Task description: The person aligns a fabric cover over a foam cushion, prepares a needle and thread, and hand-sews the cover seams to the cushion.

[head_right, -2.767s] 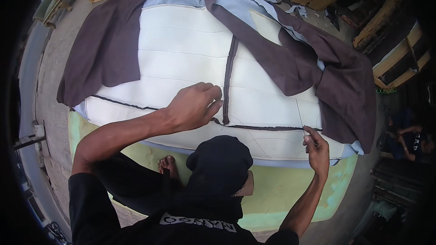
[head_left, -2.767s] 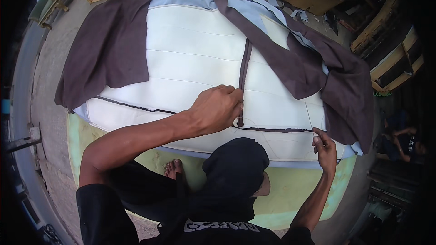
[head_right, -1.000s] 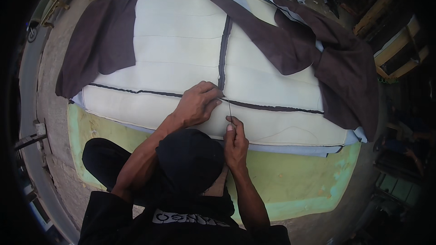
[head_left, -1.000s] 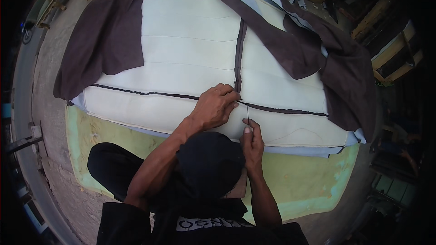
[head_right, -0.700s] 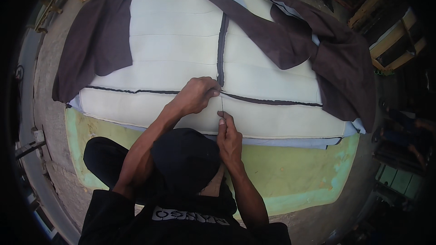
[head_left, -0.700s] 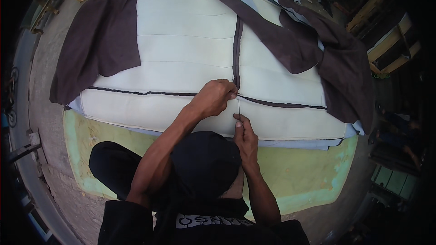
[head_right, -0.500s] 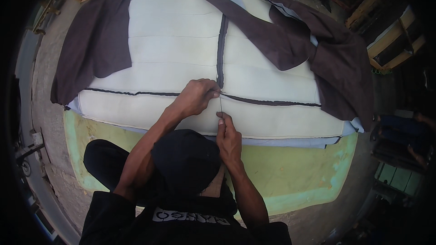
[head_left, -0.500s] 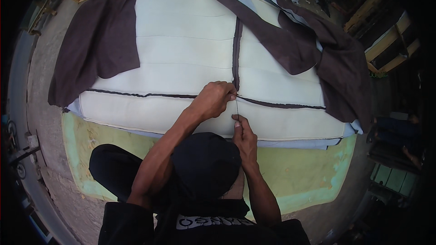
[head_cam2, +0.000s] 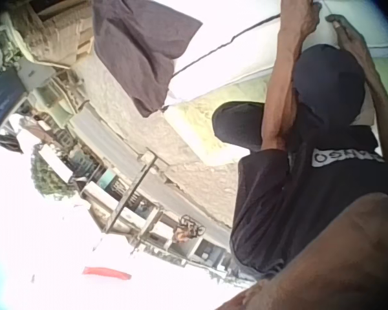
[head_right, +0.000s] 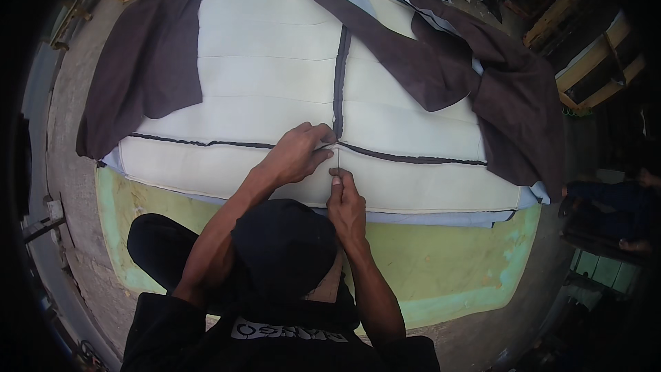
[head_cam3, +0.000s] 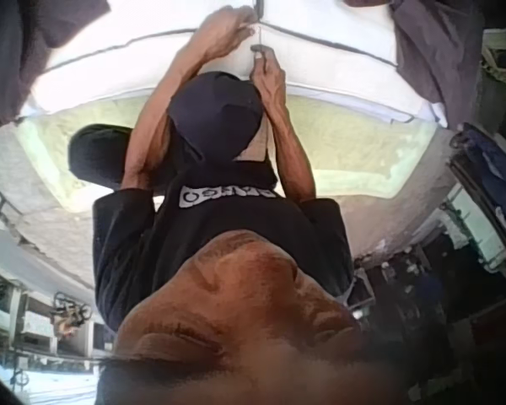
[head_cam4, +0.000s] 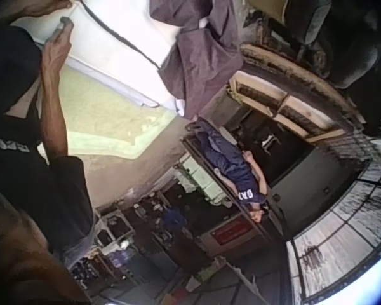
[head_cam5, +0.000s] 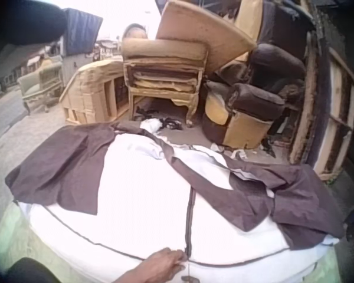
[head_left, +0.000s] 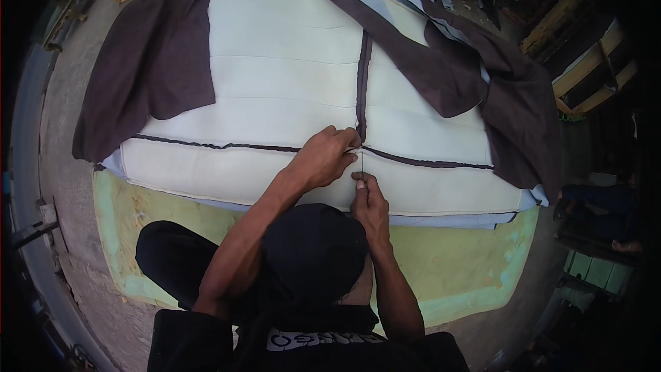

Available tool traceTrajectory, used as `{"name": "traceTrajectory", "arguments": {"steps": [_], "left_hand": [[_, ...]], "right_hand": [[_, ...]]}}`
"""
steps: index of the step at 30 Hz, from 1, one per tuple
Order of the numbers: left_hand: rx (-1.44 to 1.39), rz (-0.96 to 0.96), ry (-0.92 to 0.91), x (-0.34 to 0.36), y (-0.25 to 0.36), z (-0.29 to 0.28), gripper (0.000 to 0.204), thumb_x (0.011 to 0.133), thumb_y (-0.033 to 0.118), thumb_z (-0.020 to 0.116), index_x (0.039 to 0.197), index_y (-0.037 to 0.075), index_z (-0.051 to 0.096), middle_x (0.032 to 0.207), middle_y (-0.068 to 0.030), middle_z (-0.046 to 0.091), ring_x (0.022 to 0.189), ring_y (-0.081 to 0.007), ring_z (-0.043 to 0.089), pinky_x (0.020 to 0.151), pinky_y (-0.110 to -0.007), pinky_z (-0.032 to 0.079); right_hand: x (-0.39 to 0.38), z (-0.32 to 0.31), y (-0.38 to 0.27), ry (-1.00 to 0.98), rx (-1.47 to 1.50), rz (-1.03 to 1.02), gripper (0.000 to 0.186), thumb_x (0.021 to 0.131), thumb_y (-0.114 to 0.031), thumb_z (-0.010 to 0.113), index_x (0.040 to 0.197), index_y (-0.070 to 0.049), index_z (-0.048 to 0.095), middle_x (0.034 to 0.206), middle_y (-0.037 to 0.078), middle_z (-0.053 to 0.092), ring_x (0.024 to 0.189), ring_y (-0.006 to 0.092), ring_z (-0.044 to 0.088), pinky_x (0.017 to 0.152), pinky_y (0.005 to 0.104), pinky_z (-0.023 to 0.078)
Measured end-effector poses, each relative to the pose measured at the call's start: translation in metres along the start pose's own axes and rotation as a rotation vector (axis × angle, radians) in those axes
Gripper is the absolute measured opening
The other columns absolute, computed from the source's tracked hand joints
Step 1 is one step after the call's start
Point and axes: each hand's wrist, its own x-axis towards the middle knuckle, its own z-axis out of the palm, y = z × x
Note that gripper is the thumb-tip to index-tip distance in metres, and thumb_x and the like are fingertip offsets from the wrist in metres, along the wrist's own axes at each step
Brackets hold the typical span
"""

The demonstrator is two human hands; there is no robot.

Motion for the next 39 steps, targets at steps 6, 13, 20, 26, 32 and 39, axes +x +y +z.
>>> {"name": "traceTrajectory", "arguments": {"steps": [6,13,20,26,32,39], "left_hand": [[0.028,-0.047,0.066,-0.004,0.005,0.005,0.017,0.090,0.010,0.065,0.104,0.000,0.064,0.090,-0.0198,0.065,0.091,-0.0381,0.060,0.081,-0.046,0.049],[0.017,-0.064,0.104,-0.002,0.007,0.009,0.015,0.089,0.008,0.064,0.102,0.002,0.065,0.084,-0.0191,0.063,0.084,-0.0371,0.060,0.077,-0.046,0.049],[0.035,-0.074,0.120,-0.002,0.007,0.012,0.014,0.089,0.008,0.063,0.101,0.002,0.064,0.084,-0.0191,0.063,0.084,-0.0373,0.060,0.077,-0.047,0.050],[0.055,-0.066,0.105,-0.001,0.005,0.014,0.012,0.090,0.008,0.061,0.100,0.002,0.062,0.084,-0.0188,0.063,0.085,-0.0370,0.060,0.078,-0.047,0.049],[0.046,-0.111,0.086,0.002,0.000,0.017,0.012,0.092,0.008,0.060,0.102,0.001,0.060,0.087,-0.0196,0.065,0.086,-0.0392,0.062,0.078,-0.048,0.049],[-0.081,-0.213,0.063,0.012,-0.004,0.014,0.014,0.091,0.008,0.060,0.101,-0.002,0.059,0.096,-0.0235,0.069,0.089,-0.0426,0.067,0.079,-0.046,0.051]], "right_hand": [[0.002,0.006,-0.003,0.028,-0.055,-0.012,0.030,0.106,-0.028,0.040,0.123,-0.012,0.057,0.099,0.021,0.070,0.086,0.0424,0.068,0.079,0.0464,0.050],[0.002,0.006,0.001,0.035,-0.056,0.009,0.030,0.105,-0.027,0.040,0.124,-0.012,0.058,0.109,0.019,0.070,0.094,0.0435,0.067,0.082,0.0465,0.051],[0.001,0.009,0.000,0.059,-0.054,0.032,0.030,0.105,-0.028,0.041,0.123,-0.011,0.059,0.104,0.021,0.070,0.088,0.0427,0.068,0.078,0.0466,0.050],[0.006,0.007,-0.002,0.047,-0.022,0.033,0.029,0.105,-0.026,0.042,0.119,-0.009,0.061,0.093,0.023,0.069,0.082,0.0402,0.068,0.076,0.0442,0.050],[0.021,0.011,-0.004,0.082,0.013,-0.018,0.028,0.104,-0.024,0.043,0.112,-0.007,0.063,0.086,0.021,0.067,0.076,0.0350,0.066,0.075,0.0433,0.049],[0.030,0.006,-0.003,0.046,0.074,-0.075,0.027,0.103,-0.024,0.044,0.110,-0.007,0.063,0.078,0.019,0.064,0.070,0.0309,0.062,0.072,0.0410,0.048]]}}
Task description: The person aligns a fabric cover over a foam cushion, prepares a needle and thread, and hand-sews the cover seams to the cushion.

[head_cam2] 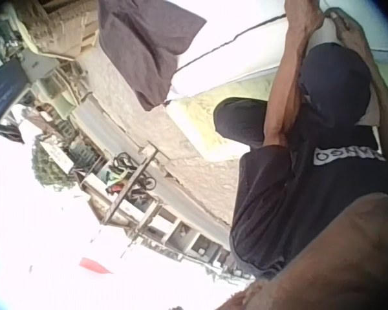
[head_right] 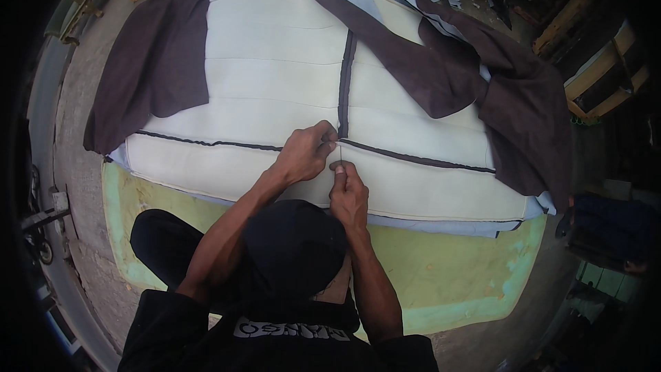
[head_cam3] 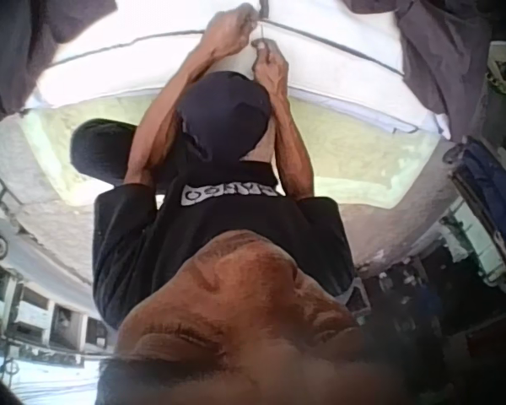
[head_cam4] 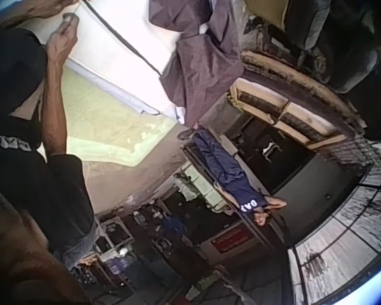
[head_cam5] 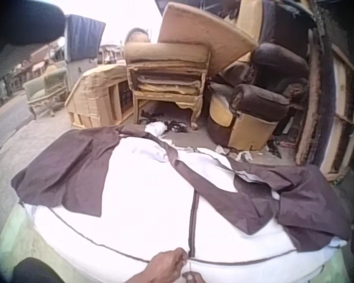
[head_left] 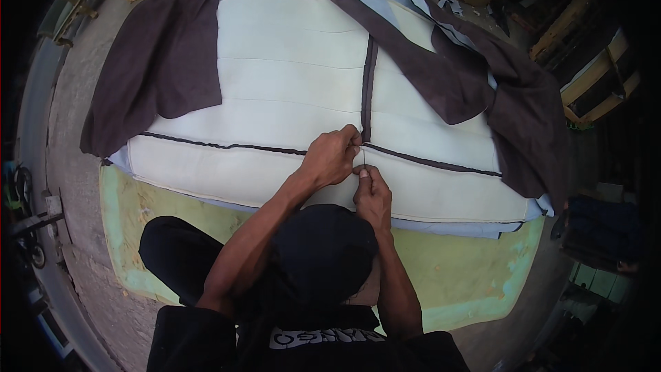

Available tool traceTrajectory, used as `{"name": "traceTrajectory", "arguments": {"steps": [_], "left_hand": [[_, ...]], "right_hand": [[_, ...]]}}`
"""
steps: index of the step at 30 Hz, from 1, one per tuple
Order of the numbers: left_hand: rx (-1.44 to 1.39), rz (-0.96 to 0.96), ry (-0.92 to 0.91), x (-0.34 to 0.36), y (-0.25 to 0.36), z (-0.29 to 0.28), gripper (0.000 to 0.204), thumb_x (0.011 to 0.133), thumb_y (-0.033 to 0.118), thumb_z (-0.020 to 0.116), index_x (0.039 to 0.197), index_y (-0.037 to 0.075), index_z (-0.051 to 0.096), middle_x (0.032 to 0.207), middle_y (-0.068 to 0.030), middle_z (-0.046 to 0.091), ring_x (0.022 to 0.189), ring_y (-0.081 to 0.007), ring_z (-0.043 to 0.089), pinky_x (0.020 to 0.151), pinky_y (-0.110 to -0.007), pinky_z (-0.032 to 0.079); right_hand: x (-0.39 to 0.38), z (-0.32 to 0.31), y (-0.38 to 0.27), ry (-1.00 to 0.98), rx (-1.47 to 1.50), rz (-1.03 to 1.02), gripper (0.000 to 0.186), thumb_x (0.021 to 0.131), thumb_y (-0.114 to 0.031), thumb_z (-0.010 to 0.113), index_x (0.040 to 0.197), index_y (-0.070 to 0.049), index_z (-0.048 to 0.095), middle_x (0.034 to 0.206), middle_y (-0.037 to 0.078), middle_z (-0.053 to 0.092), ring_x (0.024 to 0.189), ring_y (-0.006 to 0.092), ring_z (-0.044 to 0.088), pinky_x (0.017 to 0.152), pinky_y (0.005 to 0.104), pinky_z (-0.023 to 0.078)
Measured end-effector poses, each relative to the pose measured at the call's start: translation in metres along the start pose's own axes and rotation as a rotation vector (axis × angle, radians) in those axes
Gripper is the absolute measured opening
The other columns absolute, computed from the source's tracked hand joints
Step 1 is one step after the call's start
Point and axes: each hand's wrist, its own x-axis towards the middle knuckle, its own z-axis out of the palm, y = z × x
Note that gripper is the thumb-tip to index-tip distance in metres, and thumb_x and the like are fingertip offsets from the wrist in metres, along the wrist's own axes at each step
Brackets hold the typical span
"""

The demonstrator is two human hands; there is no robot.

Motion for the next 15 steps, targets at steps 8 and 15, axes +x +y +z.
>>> {"name": "traceTrajectory", "arguments": {"steps": [8,15], "left_hand": [[0.064,0.155,0.031,0.002,0.000,0.001,0.017,0.090,0.014,0.063,0.102,0.001,0.065,0.091,-0.0192,0.071,0.089,-0.0388,0.067,0.078,-0.047,0.052],[0.150,0.013,0.032,0.006,0.006,0.004,0.020,0.087,0.024,0.065,0.096,0.007,0.071,0.090,-0.0174,0.071,0.088,-0.0369,0.067,0.078,-0.046,0.053]], "right_hand": [[-0.007,-0.008,0.002,-0.043,-0.046,0.125,0.027,0.103,-0.025,0.044,0.111,-0.007,0.063,0.072,0.017,0.061,0.065,0.0265,0.059,0.068,0.0410,0.047],[-0.013,-0.008,-0.002,-0.018,-0.019,0.030,0.031,0.103,-0.025,0.043,0.109,-0.002,0.063,0.065,0.006,0.050,0.059,0.0146,0.043,0.061,0.0336,0.040]]}}
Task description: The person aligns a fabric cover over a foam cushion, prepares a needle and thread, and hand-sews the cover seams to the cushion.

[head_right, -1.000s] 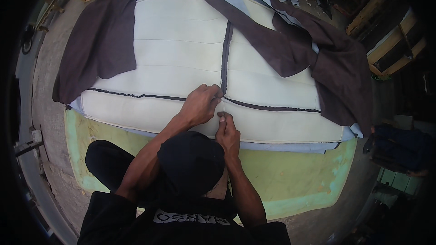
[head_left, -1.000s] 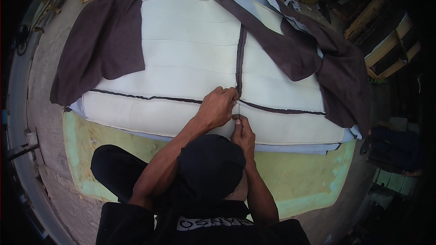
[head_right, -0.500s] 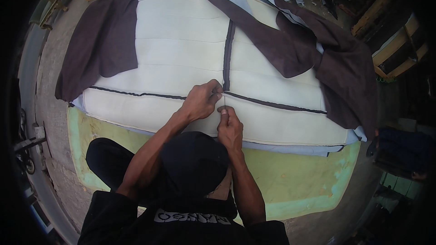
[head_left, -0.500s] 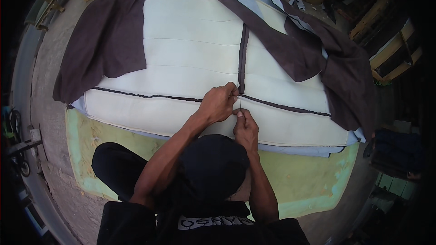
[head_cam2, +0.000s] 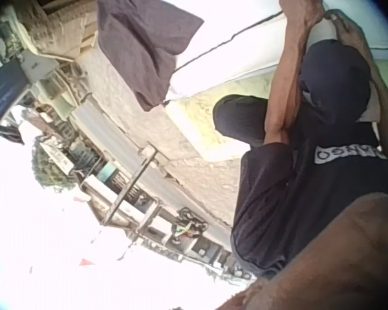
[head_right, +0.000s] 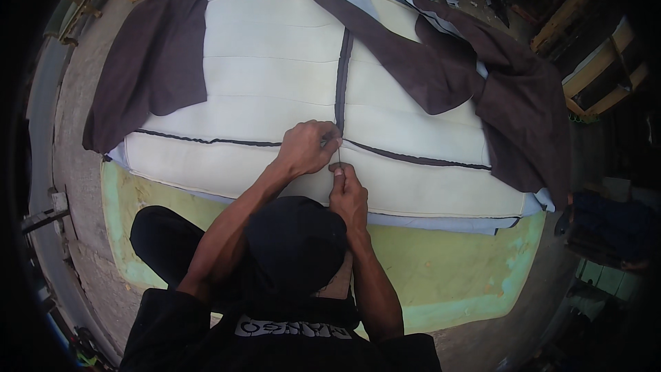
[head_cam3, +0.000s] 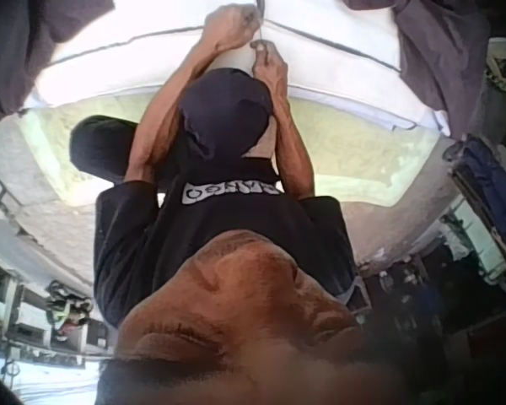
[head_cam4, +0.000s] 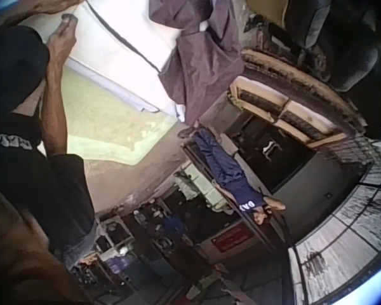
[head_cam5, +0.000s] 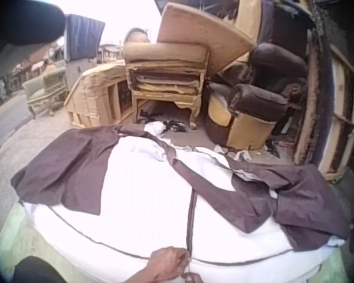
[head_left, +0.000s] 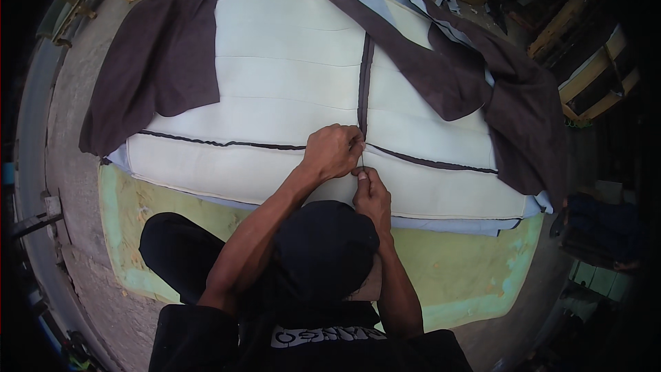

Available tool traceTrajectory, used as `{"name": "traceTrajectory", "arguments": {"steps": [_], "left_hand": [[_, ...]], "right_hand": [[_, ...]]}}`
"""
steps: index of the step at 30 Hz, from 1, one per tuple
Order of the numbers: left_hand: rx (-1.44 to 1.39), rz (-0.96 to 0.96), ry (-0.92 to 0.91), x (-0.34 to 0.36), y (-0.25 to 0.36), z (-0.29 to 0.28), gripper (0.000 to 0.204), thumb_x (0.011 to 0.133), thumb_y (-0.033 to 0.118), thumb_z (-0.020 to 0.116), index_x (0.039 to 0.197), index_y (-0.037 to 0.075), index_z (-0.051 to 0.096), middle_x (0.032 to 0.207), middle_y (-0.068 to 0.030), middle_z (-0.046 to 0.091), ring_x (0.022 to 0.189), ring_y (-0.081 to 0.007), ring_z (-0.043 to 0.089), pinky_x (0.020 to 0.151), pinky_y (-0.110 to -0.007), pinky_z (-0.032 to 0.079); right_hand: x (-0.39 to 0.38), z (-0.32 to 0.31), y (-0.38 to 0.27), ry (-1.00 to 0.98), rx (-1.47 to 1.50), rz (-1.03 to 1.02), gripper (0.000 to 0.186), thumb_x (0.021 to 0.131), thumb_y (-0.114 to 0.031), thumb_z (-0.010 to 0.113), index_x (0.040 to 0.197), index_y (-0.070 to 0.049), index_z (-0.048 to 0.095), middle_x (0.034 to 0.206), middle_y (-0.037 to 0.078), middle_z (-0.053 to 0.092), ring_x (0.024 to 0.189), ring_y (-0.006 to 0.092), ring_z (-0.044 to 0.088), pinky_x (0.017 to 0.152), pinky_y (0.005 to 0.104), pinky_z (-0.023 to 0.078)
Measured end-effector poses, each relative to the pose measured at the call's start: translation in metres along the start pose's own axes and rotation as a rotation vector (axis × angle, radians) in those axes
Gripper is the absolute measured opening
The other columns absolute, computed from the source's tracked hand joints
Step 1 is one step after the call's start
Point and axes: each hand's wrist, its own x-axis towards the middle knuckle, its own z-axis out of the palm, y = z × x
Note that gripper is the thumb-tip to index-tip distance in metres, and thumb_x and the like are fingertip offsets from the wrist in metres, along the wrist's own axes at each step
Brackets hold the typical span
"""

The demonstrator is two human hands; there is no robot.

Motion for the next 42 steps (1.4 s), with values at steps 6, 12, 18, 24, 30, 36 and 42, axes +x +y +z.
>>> {"name": "traceTrajectory", "arguments": {"steps": [6,12,18,24,30,36,42], "left_hand": [[-0.042,-0.112,-0.052,0.002,0.000,-0.001,0.023,0.087,0.025,0.066,0.098,0.006,0.073,0.095,-0.0179,0.073,0.089,-0.0367,0.069,0.081,-0.044,0.054],[-0.134,-0.051,-0.006,-0.002,-0.005,0.001,0.020,0.088,0.021,0.068,0.097,0.004,0.071,0.094,-0.0169,0.073,0.089,-0.0371,0.069,0.081,-0.044,0.053],[-0.078,0.028,0.042,-0.011,-0.006,0.003,0.016,0.088,0.019,0.068,0.096,0.005,0.069,0.090,-0.0139,0.071,0.086,-0.0353,0.063,0.080,-0.044,0.050],[-0.029,0.178,0.082,-0.018,-0.010,0.002,0.015,0.088,0.015,0.069,0.099,0.006,0.068,0.092,-0.0107,0.069,0.088,-0.0310,0.056,0.083,-0.041,0.046],[0.064,0.260,0.085,-0.020,-0.013,0.004,0.017,0.087,0.014,0.069,0.102,0.007,0.068,0.097,-0.0090,0.068,0.091,-0.0302,0.056,0.085,-0.041,0.044],[0.071,0.260,0.132,-0.021,-0.013,0.010,0.015,0.088,0.013,0.069,0.100,0.006,0.068,0.095,-0.0087,0.067,0.091,-0.0304,0.056,0.084,-0.041,0.044],[0.040,0.247,0.183,-0.027,-0.013,0.015,0.015,0.087,0.011,0.069,0.100,0.005,0.067,0.094,-0.0104,0.066,0.092,-0.0319,0.055,0.086,-0.041,0.044]], "right_hand": [[-0.002,-0.001,0.004,-0.009,-0.043,-0.003,0.028,0.104,-0.027,0.043,0.113,-0.008,0.062,0.082,0.021,0.066,0.069,0.0353,0.064,0.070,0.0431,0.048],[-0.001,0.000,0.003,-0.005,-0.064,0.002,0.029,0.104,-0.027,0.042,0.114,-0.008,0.062,0.083,0.021,0.066,0.070,0.0362,0.064,0.071,0.0439,0.048],[-0.005,0.002,0.003,0.013,-0.073,0.013,0.029,0.104,-0.028,0.042,0.113,-0.008,0.063,0.079,0.021,0.065,0.068,0.0358,0.063,0.069,0.0441,0.047],[-0.007,0.005,0.010,0.018,-0.040,0.018,0.030,0.104,-0.029,0.042,0.114,-0.009,0.063,0.074,0.020,0.063,0.064,0.0322,0.062,0.067,0.0430,0.047],[-0.011,0.008,0.016,0.039,-0.011,0.035,0.029,0.104,-0.027,0.043,0.115,-0.009,0.063,0.071,0.018,0.061,0.062,0.0288,0.059,0.066,0.0403,0.047],[-0.007,0.011,0.016,0.062,0.008,-0.009,0.028,0.104,-0.027,0.043,0.114,-0.009,0.062,0.072,0.020,0.062,0.065,0.0338,0.062,0.068,0.0424,0.047],[-0.007,0.009,0.016,0.037,-0.022,0.024,0.027,0.104,-0.028,0.044,0.113,-0.010,0.062,0.073,0.021,0.062,0.065,0.0353,0.062,0.067,0.0424,0.048]]}}
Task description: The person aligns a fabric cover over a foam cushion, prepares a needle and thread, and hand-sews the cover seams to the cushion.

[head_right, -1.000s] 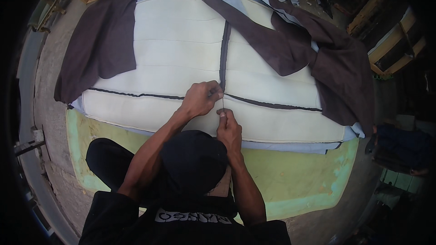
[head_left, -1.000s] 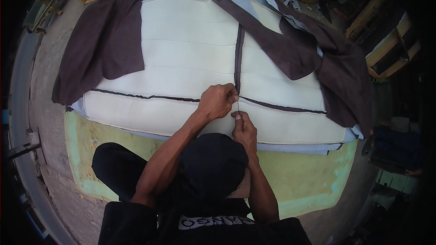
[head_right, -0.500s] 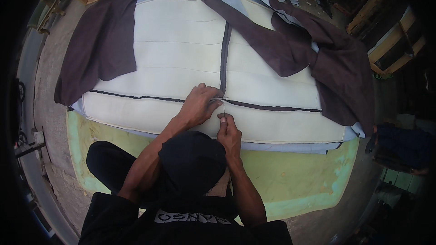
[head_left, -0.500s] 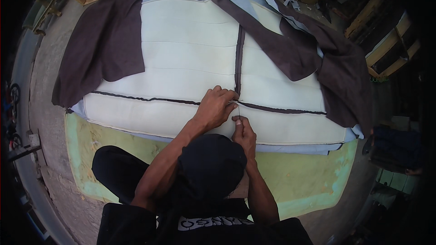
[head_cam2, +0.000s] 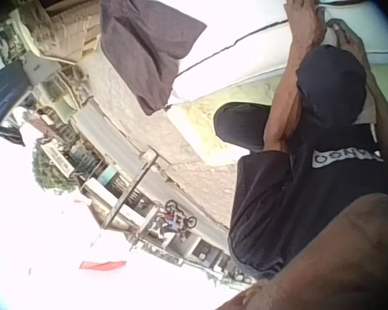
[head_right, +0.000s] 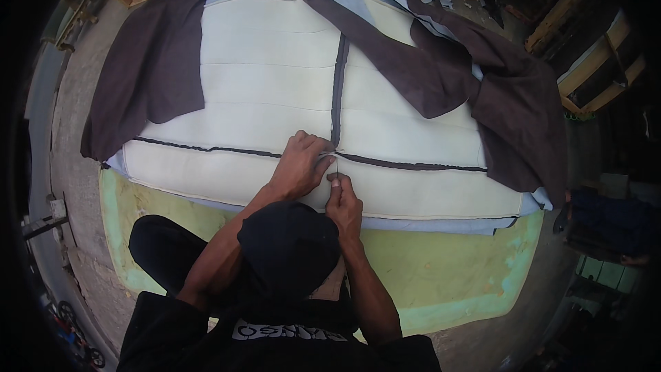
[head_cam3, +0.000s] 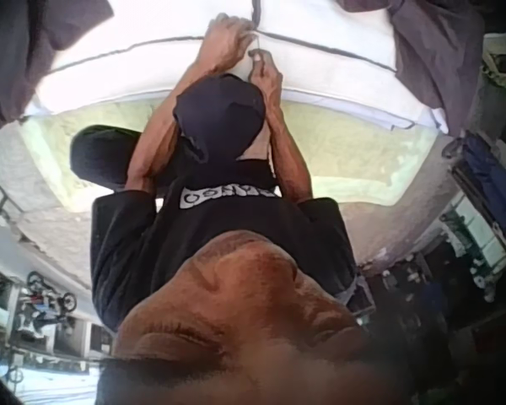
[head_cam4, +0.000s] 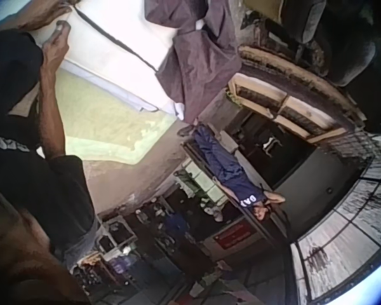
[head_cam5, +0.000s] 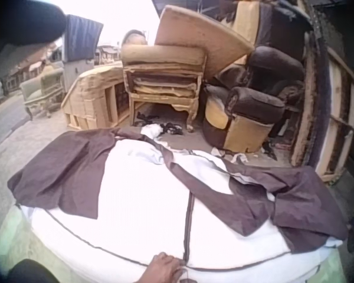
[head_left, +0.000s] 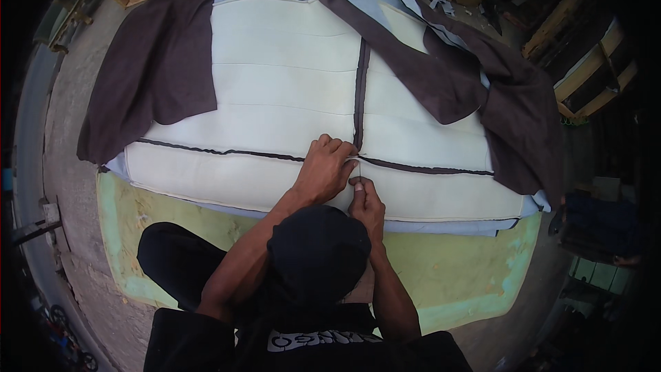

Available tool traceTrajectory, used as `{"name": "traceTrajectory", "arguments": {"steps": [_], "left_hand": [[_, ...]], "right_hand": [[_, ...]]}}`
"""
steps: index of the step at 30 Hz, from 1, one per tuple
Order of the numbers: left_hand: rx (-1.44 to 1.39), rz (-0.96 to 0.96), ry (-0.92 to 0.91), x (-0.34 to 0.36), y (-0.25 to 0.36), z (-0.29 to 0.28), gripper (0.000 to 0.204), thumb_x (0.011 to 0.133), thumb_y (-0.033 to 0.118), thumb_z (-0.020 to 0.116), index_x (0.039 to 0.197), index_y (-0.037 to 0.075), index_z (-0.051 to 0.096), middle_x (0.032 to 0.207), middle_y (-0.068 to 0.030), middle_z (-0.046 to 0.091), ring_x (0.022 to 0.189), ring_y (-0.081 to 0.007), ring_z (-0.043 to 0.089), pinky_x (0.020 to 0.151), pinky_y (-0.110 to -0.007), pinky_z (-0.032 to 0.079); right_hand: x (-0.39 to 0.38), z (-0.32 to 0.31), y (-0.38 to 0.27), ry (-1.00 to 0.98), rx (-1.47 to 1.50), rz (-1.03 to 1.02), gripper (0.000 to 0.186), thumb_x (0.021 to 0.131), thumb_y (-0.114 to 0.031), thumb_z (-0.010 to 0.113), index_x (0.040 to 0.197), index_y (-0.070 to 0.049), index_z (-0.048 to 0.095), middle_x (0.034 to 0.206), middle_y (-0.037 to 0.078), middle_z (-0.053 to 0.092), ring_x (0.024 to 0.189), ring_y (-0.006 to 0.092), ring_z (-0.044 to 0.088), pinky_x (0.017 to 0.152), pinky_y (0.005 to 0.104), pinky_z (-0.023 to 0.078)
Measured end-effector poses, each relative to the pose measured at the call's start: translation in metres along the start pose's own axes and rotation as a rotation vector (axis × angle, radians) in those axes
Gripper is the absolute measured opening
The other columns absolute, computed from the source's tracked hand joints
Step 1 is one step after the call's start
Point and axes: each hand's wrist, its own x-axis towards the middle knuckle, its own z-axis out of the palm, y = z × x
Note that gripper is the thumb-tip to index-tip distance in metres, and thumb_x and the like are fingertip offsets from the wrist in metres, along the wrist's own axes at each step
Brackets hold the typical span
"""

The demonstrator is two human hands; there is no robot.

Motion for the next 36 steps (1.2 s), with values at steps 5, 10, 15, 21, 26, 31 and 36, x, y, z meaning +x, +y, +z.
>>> {"name": "traceTrajectory", "arguments": {"steps": [5,10,15,21,26,31,36], "left_hand": [[0.013,-0.014,0.016,-0.004,0.003,0.001,0.015,0.086,0.009,0.068,0.100,0.004,0.066,0.095,-0.0120,0.065,0.093,-0.0333,0.055,0.087,-0.043,0.044],[0.049,0.006,0.043,-0.004,0.005,0.003,0.013,0.086,0.006,0.066,0.099,0.004,0.065,0.094,-0.0126,0.064,0.093,-0.0339,0.055,0.086,-0.043,0.045],[-0.006,0.043,0.139,-0.008,0.004,0.013,0.011,0.086,0.002,0.063,0.097,0.004,0.063,0.091,-0.0129,0.063,0.088,-0.0345,0.056,0.080,-0.042,0.046],[0.050,0.032,0.234,-0.012,-0.001,0.029,0.018,0.077,-0.001,0.064,0.094,0.004,0.062,0.086,-0.0106,0.060,0.083,-0.0316,0.056,0.077,-0.041,0.045],[0.051,0.008,0.382,-0.012,-0.001,0.043,0.024,0.071,-0.002,0.066,0.093,0.005,0.061,0.083,-0.0084,0.057,0.080,-0.0288,0.055,0.076,-0.040,0.044],[0.056,-0.028,0.394,-0.015,-0.003,0.049,0.024,0.074,-0.002,0.065,0.096,0.006,0.061,0.085,-0.0079,0.059,0.080,-0.0270,0.055,0.075,-0.039,0.043],[0.040,-0.073,0.422,-0.016,-0.002,0.055,0.019,0.079,0.000,0.064,0.097,0.006,0.061,0.083,-0.0068,0.059,0.079,-0.0267,0.055,0.075,-0.039,0.044]], "right_hand": [[-0.003,0.001,0.002,0.018,-0.028,0.005,0.024,0.104,-0.026,0.045,0.113,-0.011,0.062,0.076,0.021,0.064,0.064,0.0358,0.063,0.065,0.0429,0.048],[-0.001,0.002,0.003,0.023,-0.021,-0.041,0.023,0.104,-0.025,0.046,0.112,-0.011,0.063,0.078,0.021,0.065,0.064,0.0369,0.063,0.065,0.0433,0.048],[0.008,0.001,-0.001,-0.003,-0.006,-0.051,0.022,0.104,-0.023,0.046,0.112,-0.012,0.063,0.079,0.023,0.066,0.068,0.0397,0.065,0.066,0.0452,0.048],[0.020,0.002,-0.003,-0.016,-0.081,-0.079,0.021,0.103,-0.020,0.045,0.109,-0.011,0.063,0.079,0.025,0.065,0.072,0.0438,0.064,0.069,0.0470,0.048],[0.029,0.007,0.003,0.005,-0.074,-0.095,0.021,0.102,-0.018,0.046,0.108,-0.007,0.063,0.082,0.024,0.066,0.073,0.0394,0.066,0.069,0.0449,0.048],[0.041,0.009,0.012,-0.034,0.136,-0.196,0.020,0.103,-0.016,0.047,0.107,-0.003,0.063,0.086,0.020,0.068,0.075,0.0271,0.065,0.069,0.0392,0.048],[0.060,0.011,0.019,-0.093,0.242,-0.188,0.019,0.103,-0.012,0.049,0.104,0.001,0.063,0.084,0.011,0.067,0.074,0.0124,0.058,0.068,0.0287,0.046]]}}
